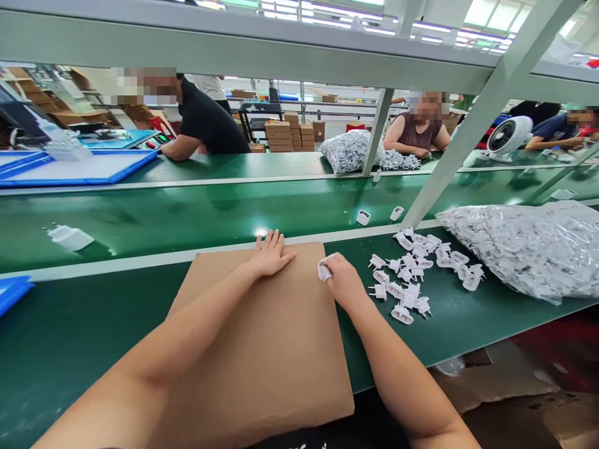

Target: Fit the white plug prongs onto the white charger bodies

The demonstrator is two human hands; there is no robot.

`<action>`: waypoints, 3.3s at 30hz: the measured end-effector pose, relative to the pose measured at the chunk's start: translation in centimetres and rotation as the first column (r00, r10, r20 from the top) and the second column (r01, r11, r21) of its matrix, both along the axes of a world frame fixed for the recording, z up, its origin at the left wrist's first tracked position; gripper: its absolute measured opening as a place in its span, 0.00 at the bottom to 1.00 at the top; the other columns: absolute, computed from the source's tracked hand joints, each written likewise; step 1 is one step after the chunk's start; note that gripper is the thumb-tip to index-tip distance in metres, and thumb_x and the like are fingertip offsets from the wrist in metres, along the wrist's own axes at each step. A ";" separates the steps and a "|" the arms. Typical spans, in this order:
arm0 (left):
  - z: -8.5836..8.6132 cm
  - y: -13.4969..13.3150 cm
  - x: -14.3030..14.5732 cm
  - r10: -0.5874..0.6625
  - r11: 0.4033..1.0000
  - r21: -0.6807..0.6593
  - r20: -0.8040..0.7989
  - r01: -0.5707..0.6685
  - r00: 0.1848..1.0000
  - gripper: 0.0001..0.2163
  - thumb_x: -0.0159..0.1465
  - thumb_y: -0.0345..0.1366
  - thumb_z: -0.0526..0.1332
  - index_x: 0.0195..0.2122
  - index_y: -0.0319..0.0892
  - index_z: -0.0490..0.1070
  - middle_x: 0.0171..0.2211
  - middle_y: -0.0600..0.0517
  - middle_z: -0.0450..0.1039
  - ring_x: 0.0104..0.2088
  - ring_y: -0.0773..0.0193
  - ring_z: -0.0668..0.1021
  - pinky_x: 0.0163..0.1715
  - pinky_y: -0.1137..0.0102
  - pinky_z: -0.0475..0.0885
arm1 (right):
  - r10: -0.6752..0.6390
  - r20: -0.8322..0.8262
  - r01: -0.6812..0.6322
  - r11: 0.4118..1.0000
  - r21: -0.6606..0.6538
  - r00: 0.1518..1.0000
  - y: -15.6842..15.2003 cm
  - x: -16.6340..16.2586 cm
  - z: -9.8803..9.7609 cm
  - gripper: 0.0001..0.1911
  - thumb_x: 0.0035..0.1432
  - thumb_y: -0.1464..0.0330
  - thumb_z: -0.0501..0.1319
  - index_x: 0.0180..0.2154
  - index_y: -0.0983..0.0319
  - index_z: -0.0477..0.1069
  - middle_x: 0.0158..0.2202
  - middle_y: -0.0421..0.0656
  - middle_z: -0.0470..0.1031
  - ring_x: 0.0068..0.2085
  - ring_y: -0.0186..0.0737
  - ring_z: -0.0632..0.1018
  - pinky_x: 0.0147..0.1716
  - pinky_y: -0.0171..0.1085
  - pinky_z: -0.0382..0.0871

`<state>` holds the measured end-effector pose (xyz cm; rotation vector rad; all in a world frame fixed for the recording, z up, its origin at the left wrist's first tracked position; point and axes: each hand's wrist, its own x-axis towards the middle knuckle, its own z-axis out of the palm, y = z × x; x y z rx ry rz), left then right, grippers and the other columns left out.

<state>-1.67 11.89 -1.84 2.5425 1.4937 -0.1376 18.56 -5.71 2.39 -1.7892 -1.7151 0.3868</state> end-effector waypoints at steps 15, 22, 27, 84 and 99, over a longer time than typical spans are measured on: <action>2.2 6.4 18.7 -0.224 0.965 0.002 0.519 0.261 0.825 0.39 0.61 0.38 0.68 0.73 0.40 0.57 0.72 0.41 0.59 0.73 0.46 0.61 0.71 0.57 0.59 | 0.126 0.182 -0.073 0.959 -0.273 0.975 -0.6 -2.3 0.2 0.15 0.57 0.77 0.61 0.45 0.60 0.76 0.46 0.46 0.76 0.42 0.43 0.76 0.34 0.38 0.61; 1.7 5.4 22.1 -0.223 0.968 0.032 0.572 0.250 0.790 0.24 0.60 0.30 0.65 0.59 0.43 0.73 0.62 0.41 0.71 0.60 0.47 0.75 0.62 0.56 0.70 | 0.045 0.025 -0.041 0.988 -0.150 0.999 -0.5 -2.4 -0.9 0.07 0.50 0.74 0.64 0.34 0.60 0.75 0.39 0.42 0.75 0.34 0.38 0.74 0.30 0.36 0.61; 2.8 3.3 17.8 -0.179 0.982 0.070 0.615 0.173 0.768 0.12 0.60 0.33 0.67 0.46 0.42 0.76 0.48 0.46 0.75 0.45 0.55 0.80 0.51 0.61 0.76 | -0.082 -0.423 0.067 0.996 -0.050 0.902 0.6 -1.2 -1.4 0.09 0.49 0.72 0.65 0.36 0.59 0.76 0.33 0.39 0.78 0.31 0.36 0.77 0.33 0.36 0.71; 1.0 -11.6 -1.3 0.031 0.958 -0.170 0.861 0.230 0.507 0.07 0.56 0.40 0.70 0.29 0.44 0.77 0.33 0.51 0.77 0.41 0.55 0.78 0.41 0.65 0.72 | 0.208 0.231 -0.240 0.963 0.119 0.951 -0.5 -4.6 1.0 0.15 0.52 0.77 0.59 0.38 0.55 0.77 0.31 0.39 0.78 0.38 0.43 0.79 0.68 0.54 0.63; 2.2 3.5 -2.2 0.315 0.928 -0.131 0.773 -0.348 0.550 0.13 0.55 0.41 0.71 0.40 0.43 0.78 0.41 0.49 0.81 0.44 0.51 0.81 0.49 0.61 0.73 | -0.560 0.346 0.544 0.825 0.153 0.753 0.0 8.6 -0.8 0.24 0.59 0.70 0.57 0.57 0.60 0.76 0.51 0.58 0.80 0.57 0.62 0.74 0.63 0.74 0.45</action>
